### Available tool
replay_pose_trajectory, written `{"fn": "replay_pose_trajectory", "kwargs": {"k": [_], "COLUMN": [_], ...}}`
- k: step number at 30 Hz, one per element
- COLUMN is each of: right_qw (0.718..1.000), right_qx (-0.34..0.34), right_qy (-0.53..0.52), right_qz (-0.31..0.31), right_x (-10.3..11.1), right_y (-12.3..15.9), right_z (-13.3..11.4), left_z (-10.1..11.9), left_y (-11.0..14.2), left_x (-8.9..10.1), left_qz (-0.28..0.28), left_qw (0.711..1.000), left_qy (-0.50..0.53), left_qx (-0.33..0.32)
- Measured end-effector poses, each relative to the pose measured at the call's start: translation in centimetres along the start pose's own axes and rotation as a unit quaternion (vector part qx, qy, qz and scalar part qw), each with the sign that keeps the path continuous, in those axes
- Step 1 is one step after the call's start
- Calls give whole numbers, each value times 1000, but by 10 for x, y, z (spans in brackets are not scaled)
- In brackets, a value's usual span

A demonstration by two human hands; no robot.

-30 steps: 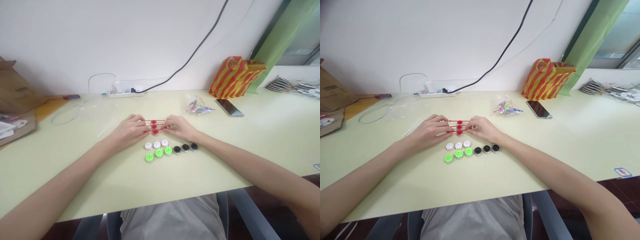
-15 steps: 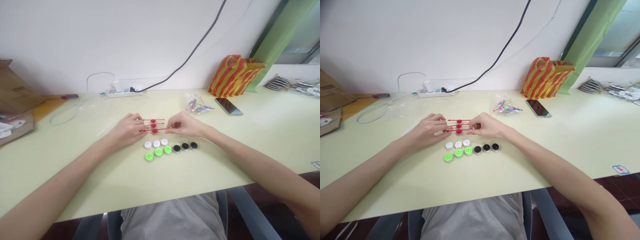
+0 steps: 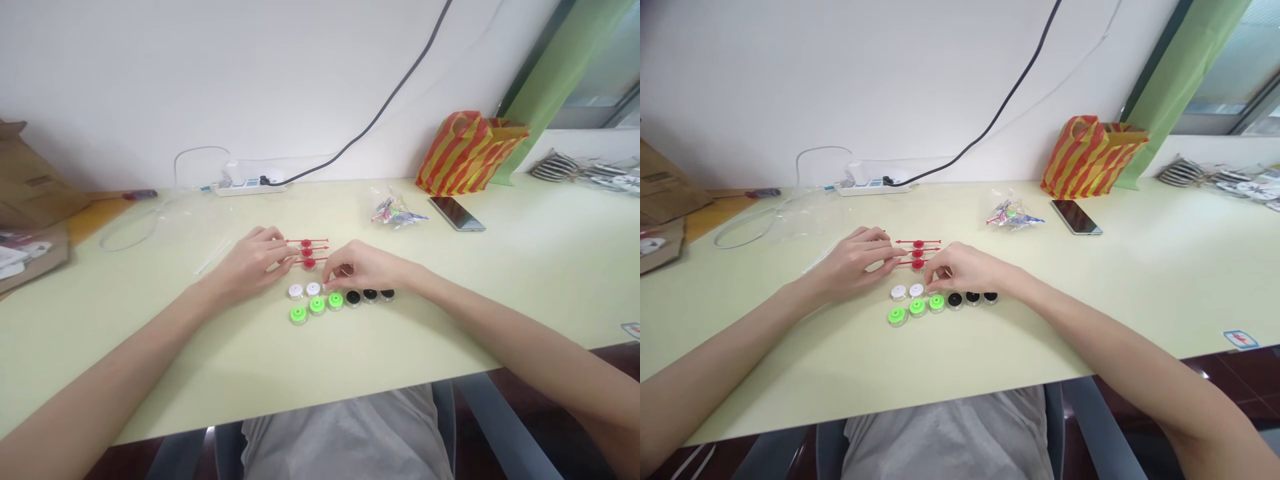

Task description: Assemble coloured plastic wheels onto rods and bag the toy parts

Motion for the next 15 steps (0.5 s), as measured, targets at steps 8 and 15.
{"fn": "replay_pose_trajectory", "kwargs": {"k": [8,15], "right_qw": [999,991], "right_qx": [-45,-115], "right_qy": [-11,43], "right_qz": [12,52], "right_x": [12,44], "right_y": [0,4], "right_z": [19,58], "left_z": [-12,-52], "left_y": [5,25], "left_x": [2,38], "left_qz": [39,109], "left_qw": [998,978], "left_qy": [-51,-152], "left_qx": [12,94]}}
Point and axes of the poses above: each hand's wrist, its own y-axis away from the middle knuckle, its own x-axis out of the back of the hand, z = x × y, the point moved 6 cm from there along -y, towards the middle knuckle, and after that the axes turned 8 degrees about -x, right-handed, at the moved point
